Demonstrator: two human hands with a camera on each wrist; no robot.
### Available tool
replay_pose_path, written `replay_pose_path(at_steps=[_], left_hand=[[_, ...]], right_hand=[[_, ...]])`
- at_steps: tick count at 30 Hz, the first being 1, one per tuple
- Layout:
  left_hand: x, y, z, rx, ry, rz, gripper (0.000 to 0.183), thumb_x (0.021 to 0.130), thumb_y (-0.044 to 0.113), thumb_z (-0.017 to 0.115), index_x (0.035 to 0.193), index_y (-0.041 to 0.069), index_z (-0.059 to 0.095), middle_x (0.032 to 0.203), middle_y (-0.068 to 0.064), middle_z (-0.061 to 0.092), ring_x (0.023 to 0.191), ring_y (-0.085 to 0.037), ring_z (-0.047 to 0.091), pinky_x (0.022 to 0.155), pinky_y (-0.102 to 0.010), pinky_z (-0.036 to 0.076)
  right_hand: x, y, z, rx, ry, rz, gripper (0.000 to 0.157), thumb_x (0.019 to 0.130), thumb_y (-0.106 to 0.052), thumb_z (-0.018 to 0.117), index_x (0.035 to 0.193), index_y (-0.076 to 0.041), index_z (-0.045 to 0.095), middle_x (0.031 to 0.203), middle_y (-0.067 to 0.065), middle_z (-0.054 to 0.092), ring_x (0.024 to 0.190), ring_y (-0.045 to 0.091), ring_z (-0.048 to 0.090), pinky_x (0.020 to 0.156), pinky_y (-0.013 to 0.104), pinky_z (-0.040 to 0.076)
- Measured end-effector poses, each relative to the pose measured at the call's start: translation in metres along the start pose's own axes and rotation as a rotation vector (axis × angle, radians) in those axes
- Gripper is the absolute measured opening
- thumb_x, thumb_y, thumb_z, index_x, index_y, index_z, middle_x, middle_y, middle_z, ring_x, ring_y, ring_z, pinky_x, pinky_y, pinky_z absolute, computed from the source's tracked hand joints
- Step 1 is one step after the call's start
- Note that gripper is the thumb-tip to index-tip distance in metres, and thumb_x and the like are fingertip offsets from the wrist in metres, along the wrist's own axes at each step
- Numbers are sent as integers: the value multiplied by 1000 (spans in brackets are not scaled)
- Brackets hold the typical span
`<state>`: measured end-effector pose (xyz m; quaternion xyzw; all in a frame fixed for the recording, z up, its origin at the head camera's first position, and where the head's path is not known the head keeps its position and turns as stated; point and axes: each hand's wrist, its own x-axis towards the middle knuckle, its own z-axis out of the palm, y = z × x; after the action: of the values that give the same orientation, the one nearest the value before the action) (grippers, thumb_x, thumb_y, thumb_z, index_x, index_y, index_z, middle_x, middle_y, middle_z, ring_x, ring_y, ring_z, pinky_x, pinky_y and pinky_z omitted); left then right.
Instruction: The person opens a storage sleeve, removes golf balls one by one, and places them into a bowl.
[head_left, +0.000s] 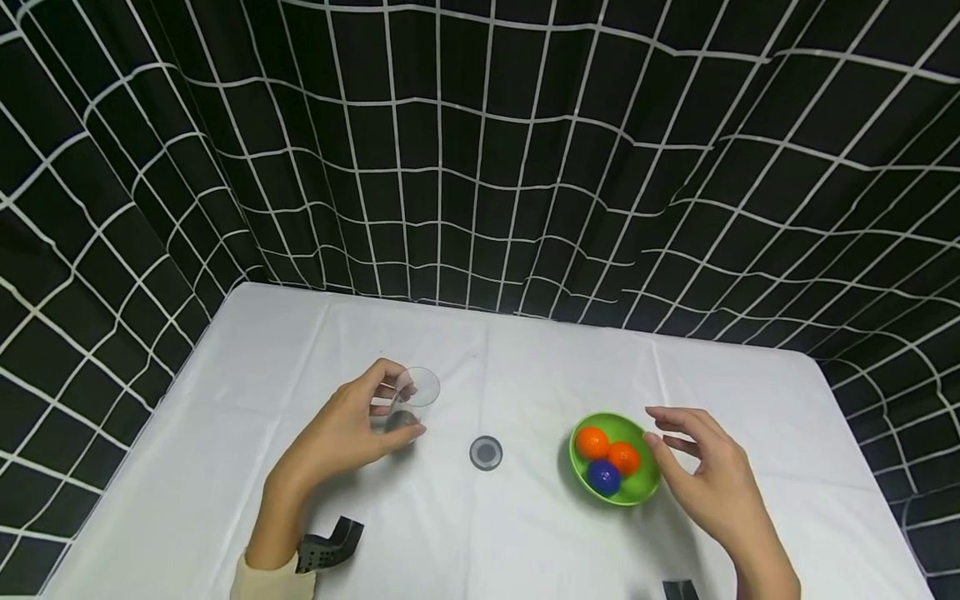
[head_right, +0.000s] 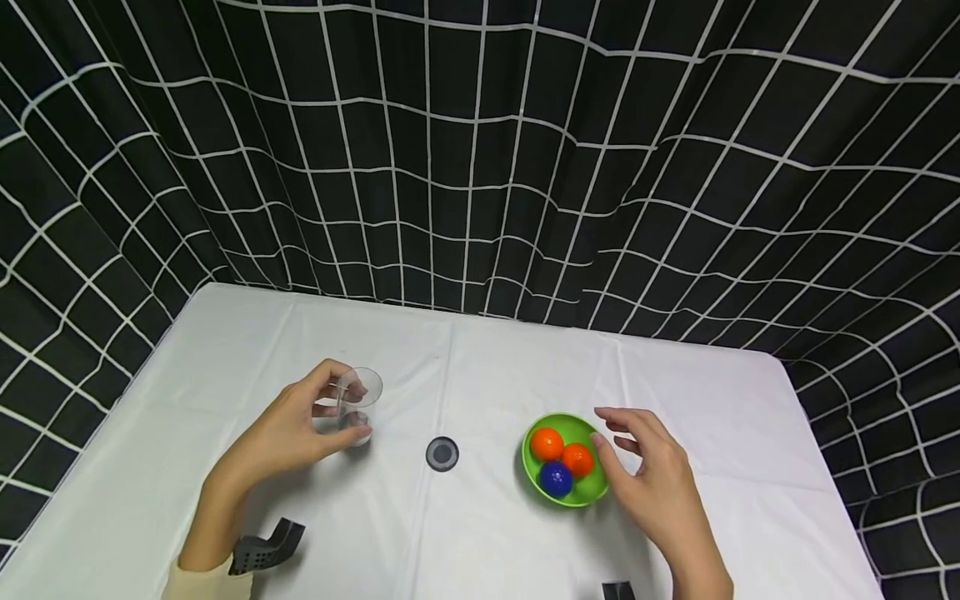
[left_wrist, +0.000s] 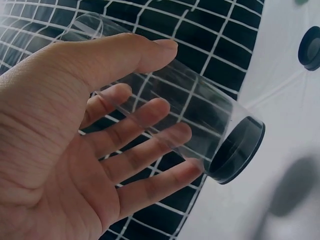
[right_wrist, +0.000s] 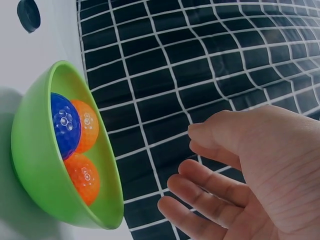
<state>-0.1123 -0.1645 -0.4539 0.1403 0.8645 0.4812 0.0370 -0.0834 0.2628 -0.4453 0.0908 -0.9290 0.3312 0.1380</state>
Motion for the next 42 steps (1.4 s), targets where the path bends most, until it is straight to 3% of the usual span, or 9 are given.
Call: replay_pose_path(at_steps=[3, 12, 19, 27, 29, 32, 35, 38, 42], left_hand=[[2, 0, 2, 7, -11, -11, 45, 87, 24, 88, 118, 25, 57, 118, 7, 69, 116, -19, 68, 104, -35, 59], [3, 0, 4, 12, -42, -28, 45, 87, 25, 88, 117, 24, 56, 119, 7, 68, 118, -23, 69, 103, -36, 59], [3, -2, 11, 10, -69, -24, 45, 87, 28, 89, 117, 26, 55, 118, 10, 67, 114, -16, 68, 104, -34, 59], [4, -6, 13, 54, -28, -20, 46, 86, 26, 89, 116, 28, 55, 117, 4, 70, 109, -14, 67, 101, -35, 60], [5, -8, 14, 57, -38, -20, 46, 87, 27, 89, 117, 27, 55, 119, 3, 70, 110, -14, 67, 102, -35, 60], [6, -11, 16, 52, -51, -19, 45, 88, 27, 88, 118, 24, 55, 117, 4, 68, 110, -14, 66, 102, -35, 60], [6, -11, 17, 38, -57, -27, 45, 87, 25, 88, 117, 23, 55, 116, 4, 67, 109, -15, 65, 104, -36, 59], [8, -11, 15, 27, -63, -32, 45, 87, 24, 88, 117, 23, 54, 117, 0, 68, 109, -16, 65, 104, -37, 59], [8, -13, 14, 21, -75, -46, 44, 88, 23, 87, 116, 23, 53, 118, -3, 68, 111, -18, 66, 102, -37, 59]], right_hand=[[-1, 0, -1, -8, -1, 3, 30, 95, -10, 78, 124, -7, 73, 122, 9, 72, 104, -20, 56, 88, -6, 41], [-3, -3, 1, -6, 16, -1, 28, 96, -10, 77, 124, -9, 74, 121, 8, 72, 109, -26, 48, 91, -7, 39], [-11, -5, -6, 14, 36, -9, 28, 95, -7, 78, 122, -9, 74, 121, 6, 72, 109, -28, 49, 91, -6, 41], [-7, -3, -9, -28, 46, -10, 28, 95, -10, 78, 123, -11, 74, 121, 5, 72, 110, -27, 46, 92, -7, 39], [-6, -2, -9, -34, 48, -9, 29, 95, -10, 78, 123, -12, 75, 121, 5, 72, 110, -19, 56, 92, -8, 38], [-6, 1, -10, -56, 35, 1, 30, 95, -10, 78, 125, -12, 74, 122, 5, 72, 110, 7, 69, 92, -9, 36], [-6, 3, -12, -73, 30, 8, 32, 95, -11, 79, 126, -12, 74, 124, 7, 71, 109, 29, 69, 91, -10, 33], [-5, 5, -14, -78, 34, 19, 34, 95, -12, 79, 128, -12, 73, 126, 8, 69, 110, 22, 68, 91, -10, 32], [-7, 9, -16, -65, 44, 35, 33, 95, -12, 79, 127, -10, 73, 126, 8, 68, 110, -13, 56, 91, -10, 34]])
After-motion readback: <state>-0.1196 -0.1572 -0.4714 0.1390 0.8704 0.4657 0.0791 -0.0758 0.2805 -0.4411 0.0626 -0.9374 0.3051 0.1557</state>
